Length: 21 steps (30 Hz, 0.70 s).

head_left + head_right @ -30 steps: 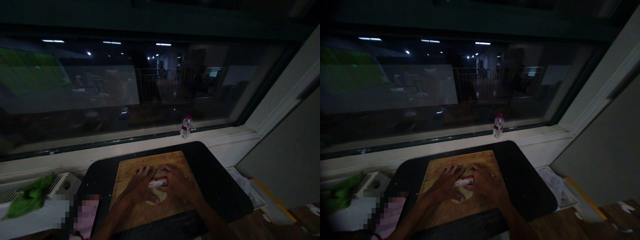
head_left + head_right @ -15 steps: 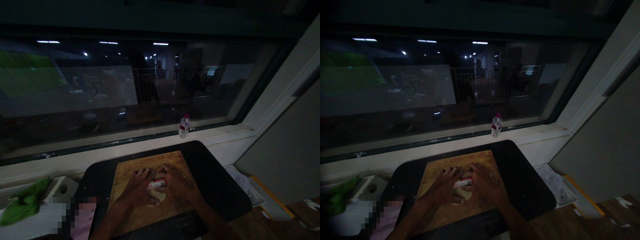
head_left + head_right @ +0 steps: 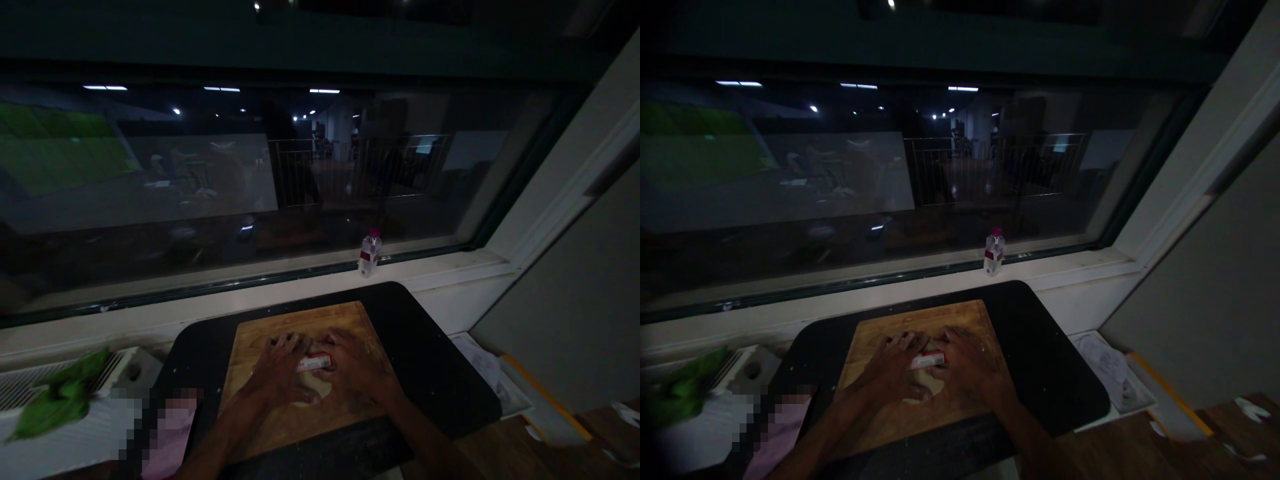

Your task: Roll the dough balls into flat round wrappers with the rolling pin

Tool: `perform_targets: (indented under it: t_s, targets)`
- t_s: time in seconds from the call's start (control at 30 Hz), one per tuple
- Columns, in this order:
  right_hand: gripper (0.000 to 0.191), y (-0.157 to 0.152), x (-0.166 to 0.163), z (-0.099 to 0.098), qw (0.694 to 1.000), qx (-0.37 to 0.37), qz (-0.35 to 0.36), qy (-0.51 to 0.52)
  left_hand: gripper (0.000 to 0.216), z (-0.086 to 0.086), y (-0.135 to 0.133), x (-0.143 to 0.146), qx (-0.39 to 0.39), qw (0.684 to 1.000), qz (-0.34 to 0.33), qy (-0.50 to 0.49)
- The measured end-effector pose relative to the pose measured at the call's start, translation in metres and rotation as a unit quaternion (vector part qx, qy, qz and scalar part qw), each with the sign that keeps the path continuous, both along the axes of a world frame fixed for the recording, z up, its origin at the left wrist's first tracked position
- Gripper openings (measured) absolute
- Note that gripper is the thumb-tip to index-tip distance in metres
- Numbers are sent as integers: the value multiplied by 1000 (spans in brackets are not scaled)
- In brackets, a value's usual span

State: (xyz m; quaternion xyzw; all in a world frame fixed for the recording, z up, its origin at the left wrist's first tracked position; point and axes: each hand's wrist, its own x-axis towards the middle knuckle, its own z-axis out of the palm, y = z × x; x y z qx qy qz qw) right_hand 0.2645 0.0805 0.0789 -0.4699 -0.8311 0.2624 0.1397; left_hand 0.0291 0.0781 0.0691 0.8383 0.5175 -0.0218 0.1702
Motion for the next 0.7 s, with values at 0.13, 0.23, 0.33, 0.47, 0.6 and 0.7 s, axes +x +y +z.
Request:
perform_targets:
  t_s: [0.13,0.23,0.33,0.47,0.6,0.7]
  targets:
    - [50,-1,2,-9,998,48,9,-28,108,-14,-9,-6,41,999,17,6]
    - [51,-2,1,-22,988,135,-10,-74,74,-27,-12,-9,113,992,58,17]
    - [48,0,-5,-40,964,221,-57,-136,58,-36,-11,-9,181,975,126,30]
    - [53,12,-12,-62,941,269,-107,-176,54,-36,1,-7,208,963,168,37]
    - [56,27,-13,-67,935,281,-114,-185,52,-31,18,-7,201,962,184,30]
    - [59,39,-11,-61,934,293,-108,-171,52,-25,31,-7,204,958,199,27]
